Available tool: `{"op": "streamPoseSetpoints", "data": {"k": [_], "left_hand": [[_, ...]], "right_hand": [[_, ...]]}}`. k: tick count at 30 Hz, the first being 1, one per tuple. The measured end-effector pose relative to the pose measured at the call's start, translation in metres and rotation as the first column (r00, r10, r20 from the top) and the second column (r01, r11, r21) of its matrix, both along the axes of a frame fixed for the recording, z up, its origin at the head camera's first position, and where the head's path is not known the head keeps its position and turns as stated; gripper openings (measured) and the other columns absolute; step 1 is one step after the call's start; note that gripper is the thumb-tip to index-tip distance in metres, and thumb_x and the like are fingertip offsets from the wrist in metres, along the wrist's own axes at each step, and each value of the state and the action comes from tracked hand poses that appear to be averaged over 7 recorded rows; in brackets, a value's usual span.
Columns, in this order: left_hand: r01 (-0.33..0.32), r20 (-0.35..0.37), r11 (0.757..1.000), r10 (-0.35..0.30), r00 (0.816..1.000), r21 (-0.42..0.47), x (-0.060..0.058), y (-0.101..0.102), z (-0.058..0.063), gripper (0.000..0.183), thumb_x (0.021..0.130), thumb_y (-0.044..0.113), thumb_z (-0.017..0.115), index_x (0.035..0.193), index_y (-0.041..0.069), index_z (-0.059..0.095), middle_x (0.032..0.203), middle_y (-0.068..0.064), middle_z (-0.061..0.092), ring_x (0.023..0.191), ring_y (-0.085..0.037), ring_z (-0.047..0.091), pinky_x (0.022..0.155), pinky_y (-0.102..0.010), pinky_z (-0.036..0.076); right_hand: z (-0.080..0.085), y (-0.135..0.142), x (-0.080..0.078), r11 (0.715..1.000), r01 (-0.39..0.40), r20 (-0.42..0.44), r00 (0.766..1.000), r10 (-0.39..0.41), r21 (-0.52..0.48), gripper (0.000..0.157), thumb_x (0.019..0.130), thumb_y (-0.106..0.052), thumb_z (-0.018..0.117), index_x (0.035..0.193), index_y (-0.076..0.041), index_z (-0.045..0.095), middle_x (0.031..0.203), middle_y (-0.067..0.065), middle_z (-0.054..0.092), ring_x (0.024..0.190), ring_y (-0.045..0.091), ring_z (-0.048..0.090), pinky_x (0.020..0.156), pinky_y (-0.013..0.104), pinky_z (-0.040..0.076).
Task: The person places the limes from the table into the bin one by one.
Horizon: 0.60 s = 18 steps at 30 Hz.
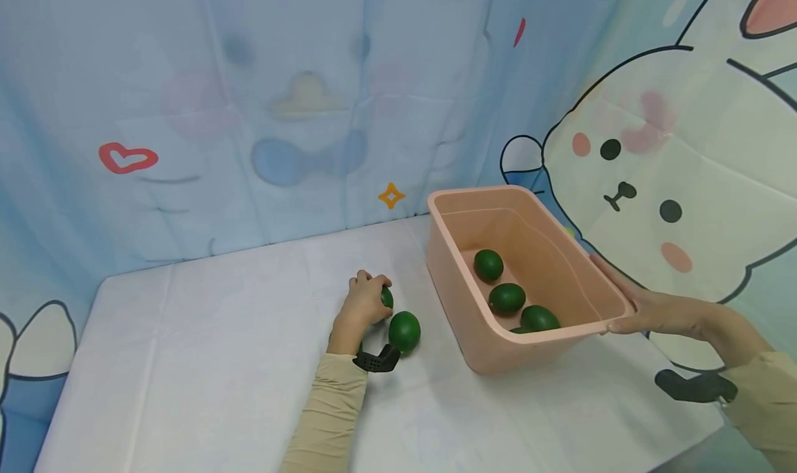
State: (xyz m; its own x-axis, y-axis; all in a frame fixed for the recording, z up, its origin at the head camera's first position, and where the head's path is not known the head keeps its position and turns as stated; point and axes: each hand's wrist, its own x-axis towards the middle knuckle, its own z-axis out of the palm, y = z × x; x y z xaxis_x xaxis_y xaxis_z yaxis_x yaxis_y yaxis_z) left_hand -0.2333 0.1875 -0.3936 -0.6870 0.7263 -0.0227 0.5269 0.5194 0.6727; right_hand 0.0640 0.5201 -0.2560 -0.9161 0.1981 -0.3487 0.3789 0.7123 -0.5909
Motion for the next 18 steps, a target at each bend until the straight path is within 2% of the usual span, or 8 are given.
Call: {"op": "streamPoseSetpoints", "data": {"k": [6,18], "left_hand": [[0.026,0.002,1.000,-0.026,1.000,0.002,-0.0009,0.0001,-0.0006,0.057,0.079,0.014,0.078,0.131,0.014,0.055,0.134,-0.020,0.038,0.119,-0.034,0.038,0.089,-0.045,0.048],[0.009,-0.013,1.000,-0.009,1.000,0.001,-0.0033,0.0029,-0.0038,0.056,0.079,0.010,0.075,0.131,0.015,0.055,0.137,-0.021,0.038,0.118,-0.034,0.044,0.088,-0.042,0.049]], "right_hand": [[-0.0011,-0.0002,-0.0005,1.000,0.005,-0.001,1.000,-0.005,0.015,0.108,0.084,-0.022,0.066,0.146,-0.044,-0.019,0.155,0.023,0.000,0.126,0.050,0.021,0.081,0.069,0.043],[-0.0011,-0.0031,-0.0013,1.000,0.002,-0.012,1.000,-0.002,0.021,0.108,0.084,-0.022,0.066,0.147,-0.043,-0.020,0.154,0.023,0.002,0.126,0.049,0.025,0.080,0.066,0.046]]}}
